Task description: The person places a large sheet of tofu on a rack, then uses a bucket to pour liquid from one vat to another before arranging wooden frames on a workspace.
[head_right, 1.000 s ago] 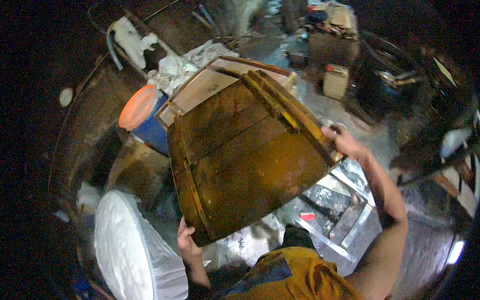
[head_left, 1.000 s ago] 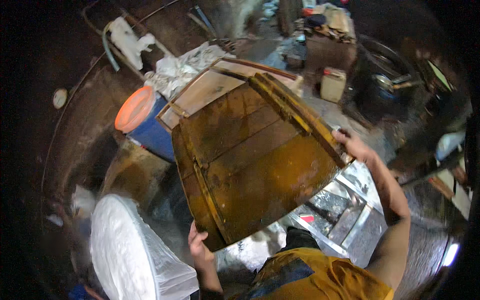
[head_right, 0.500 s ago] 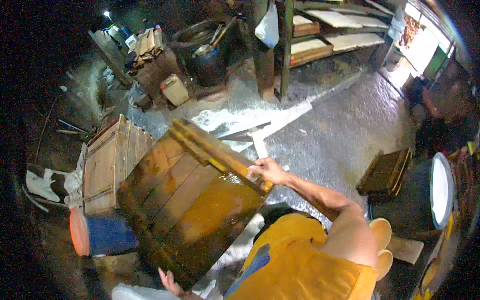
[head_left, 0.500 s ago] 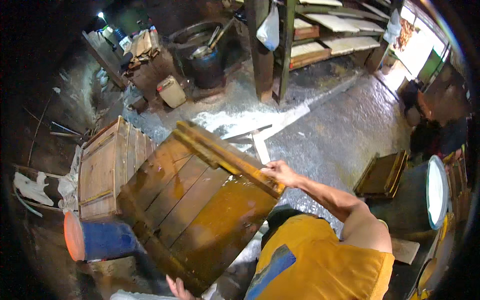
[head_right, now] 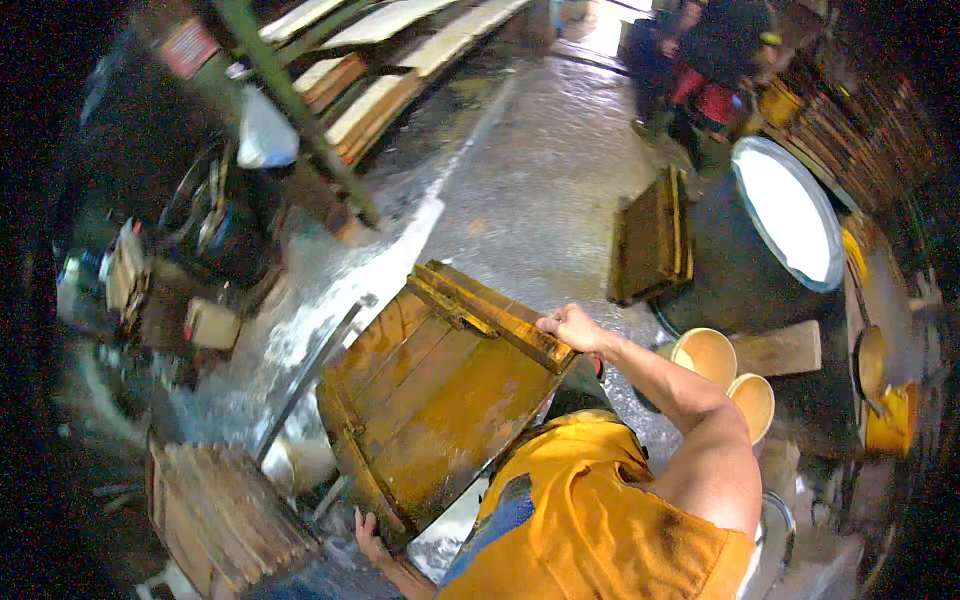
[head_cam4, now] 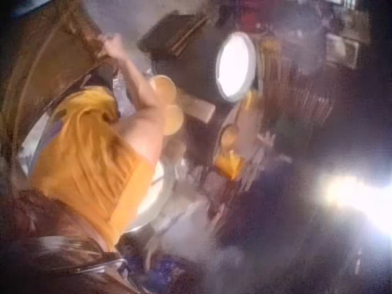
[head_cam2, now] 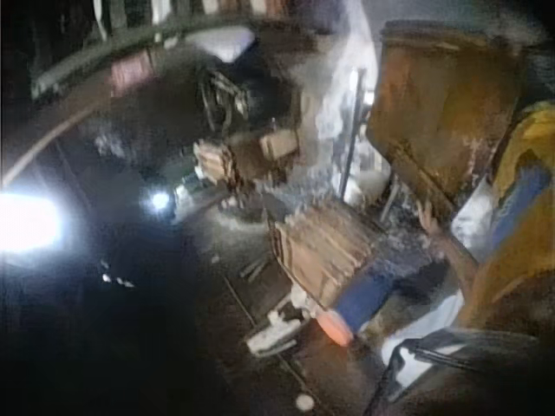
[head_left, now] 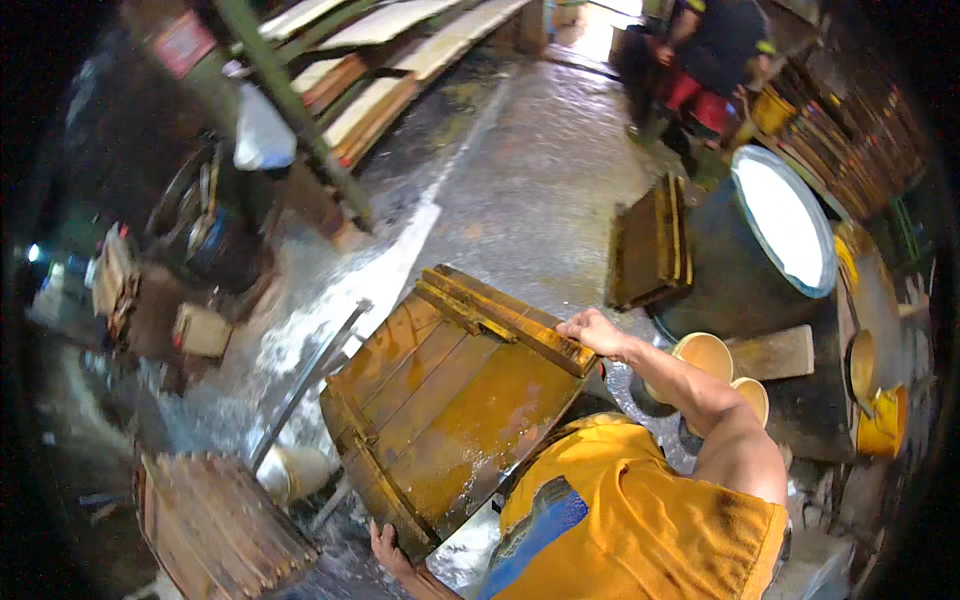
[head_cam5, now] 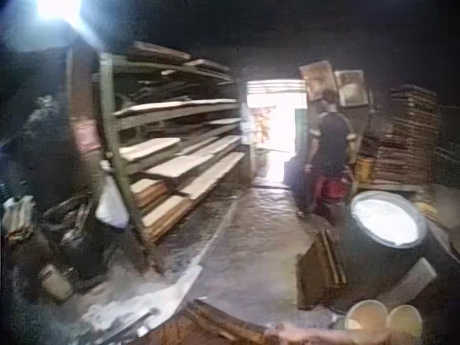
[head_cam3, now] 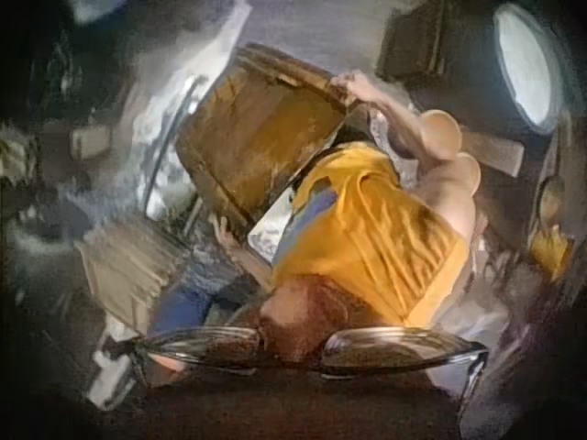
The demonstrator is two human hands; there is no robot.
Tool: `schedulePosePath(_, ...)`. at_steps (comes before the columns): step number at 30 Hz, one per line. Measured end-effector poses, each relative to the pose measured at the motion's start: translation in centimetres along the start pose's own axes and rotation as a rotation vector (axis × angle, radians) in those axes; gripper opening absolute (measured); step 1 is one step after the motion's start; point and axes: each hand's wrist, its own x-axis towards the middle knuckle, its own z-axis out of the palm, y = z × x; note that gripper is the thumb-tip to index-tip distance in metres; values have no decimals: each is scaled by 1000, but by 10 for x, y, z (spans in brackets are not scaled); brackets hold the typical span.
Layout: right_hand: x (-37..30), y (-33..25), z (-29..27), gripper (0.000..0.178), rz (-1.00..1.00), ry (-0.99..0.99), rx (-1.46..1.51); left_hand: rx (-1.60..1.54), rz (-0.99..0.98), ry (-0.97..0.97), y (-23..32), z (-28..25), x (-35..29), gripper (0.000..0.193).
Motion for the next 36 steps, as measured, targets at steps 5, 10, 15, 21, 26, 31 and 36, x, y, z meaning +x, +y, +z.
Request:
schedulePosePath(5, 52, 23, -175, 61, 68, 126, -45, -169, -221, -174, -66, 201, 59, 44)
schedulePosePath(10, 175, 60, -343, 68, 213, 100, -277, -369, -740, -122, -217, 356, 126, 47)
schedulePosePath(15, 343, 113, -479, 59, 343, 100, -497, -236, -1100, -65, -408, 464, 155, 26)
schedulePosePath(21, 502, 127, -556, 51, 452, -94, -701, -283, -1396, -55, -548, 602, 112, 22)
schedulePosePath(26, 580, 182, -586, 42, 633, -97, -716, 252, -956, -735, -609, 672, 74, 32)
schedulePosePath(31, 601, 256, -590, 43, 591, 331, -863, 270, -1721, -368, -602, 732, 106, 33)
schedulePosePath(36, 573, 258, -566, 35, 477, 509, -943, 409, -1596, -994, -571, 732, 152, 44)
